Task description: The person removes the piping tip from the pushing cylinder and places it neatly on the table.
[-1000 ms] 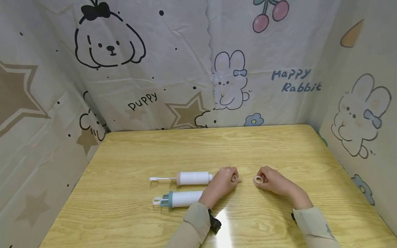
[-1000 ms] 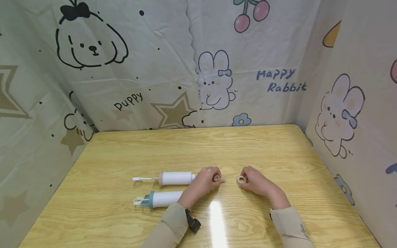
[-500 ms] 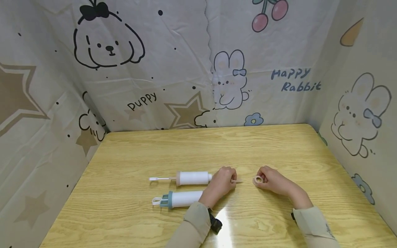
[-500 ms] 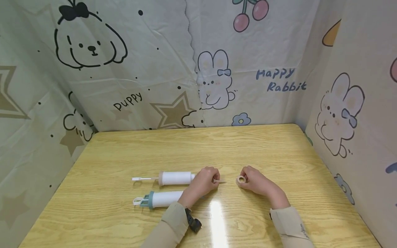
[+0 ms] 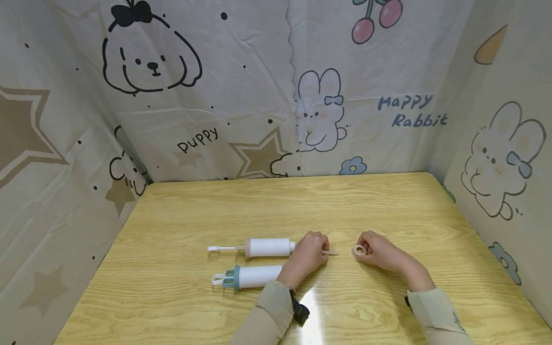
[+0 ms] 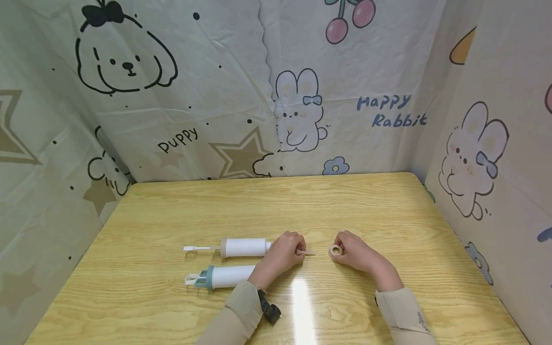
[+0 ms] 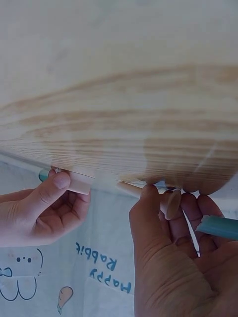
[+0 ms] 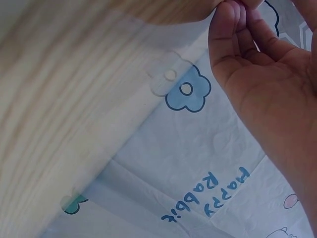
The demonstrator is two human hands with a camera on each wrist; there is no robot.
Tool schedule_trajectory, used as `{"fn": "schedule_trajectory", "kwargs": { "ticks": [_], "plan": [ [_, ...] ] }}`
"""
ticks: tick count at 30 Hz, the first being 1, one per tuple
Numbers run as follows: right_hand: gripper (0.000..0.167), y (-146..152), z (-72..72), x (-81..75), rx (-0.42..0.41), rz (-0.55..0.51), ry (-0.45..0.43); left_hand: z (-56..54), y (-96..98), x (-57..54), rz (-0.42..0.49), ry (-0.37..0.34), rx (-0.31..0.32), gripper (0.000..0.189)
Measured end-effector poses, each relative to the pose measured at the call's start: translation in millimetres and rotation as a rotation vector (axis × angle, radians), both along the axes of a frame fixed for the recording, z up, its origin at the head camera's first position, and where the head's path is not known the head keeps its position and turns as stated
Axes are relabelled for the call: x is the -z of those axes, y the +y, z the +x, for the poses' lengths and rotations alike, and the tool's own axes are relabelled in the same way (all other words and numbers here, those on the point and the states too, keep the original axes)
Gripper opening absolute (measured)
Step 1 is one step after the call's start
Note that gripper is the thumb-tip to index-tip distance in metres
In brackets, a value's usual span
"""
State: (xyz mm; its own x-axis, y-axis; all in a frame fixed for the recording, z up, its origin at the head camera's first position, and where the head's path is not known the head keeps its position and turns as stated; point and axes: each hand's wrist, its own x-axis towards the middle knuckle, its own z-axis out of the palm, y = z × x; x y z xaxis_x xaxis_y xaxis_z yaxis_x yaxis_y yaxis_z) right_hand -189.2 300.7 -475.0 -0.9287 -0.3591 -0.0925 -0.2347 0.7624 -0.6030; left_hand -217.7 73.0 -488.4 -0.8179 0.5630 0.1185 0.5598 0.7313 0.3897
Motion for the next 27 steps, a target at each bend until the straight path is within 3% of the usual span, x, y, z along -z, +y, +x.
{"fn": "schedule_trajectory", "kwargs": {
  "ticks": [7, 13, 20, 27],
  "plan": [
    [0.023, 0, 0.4, -0.2, 0.000, -0.005, 0.002, 0.1, -0.6, 0.2, 0.001, -0.002, -0.009, 0.012],
    [0.035, 2, 1.1, 0.5, 0.028, -0.013, 0.019, 1.9, -0.7, 0.5, 0.012, 0.001, -0.028, 0.010],
    [0.041, 2, 7.4, -6.0, 0.132, -0.042, 0.101, 7.5, -8.0, -9.9, 0.146, 0.016, -0.012, 0.036],
    [0.038, -10, 13.0, -9.2, 0.071, -0.079, 0.110, 14.4, -28.3, -18.3, 0.248, 0.009, 0.040, 0.039]
  ]
}}
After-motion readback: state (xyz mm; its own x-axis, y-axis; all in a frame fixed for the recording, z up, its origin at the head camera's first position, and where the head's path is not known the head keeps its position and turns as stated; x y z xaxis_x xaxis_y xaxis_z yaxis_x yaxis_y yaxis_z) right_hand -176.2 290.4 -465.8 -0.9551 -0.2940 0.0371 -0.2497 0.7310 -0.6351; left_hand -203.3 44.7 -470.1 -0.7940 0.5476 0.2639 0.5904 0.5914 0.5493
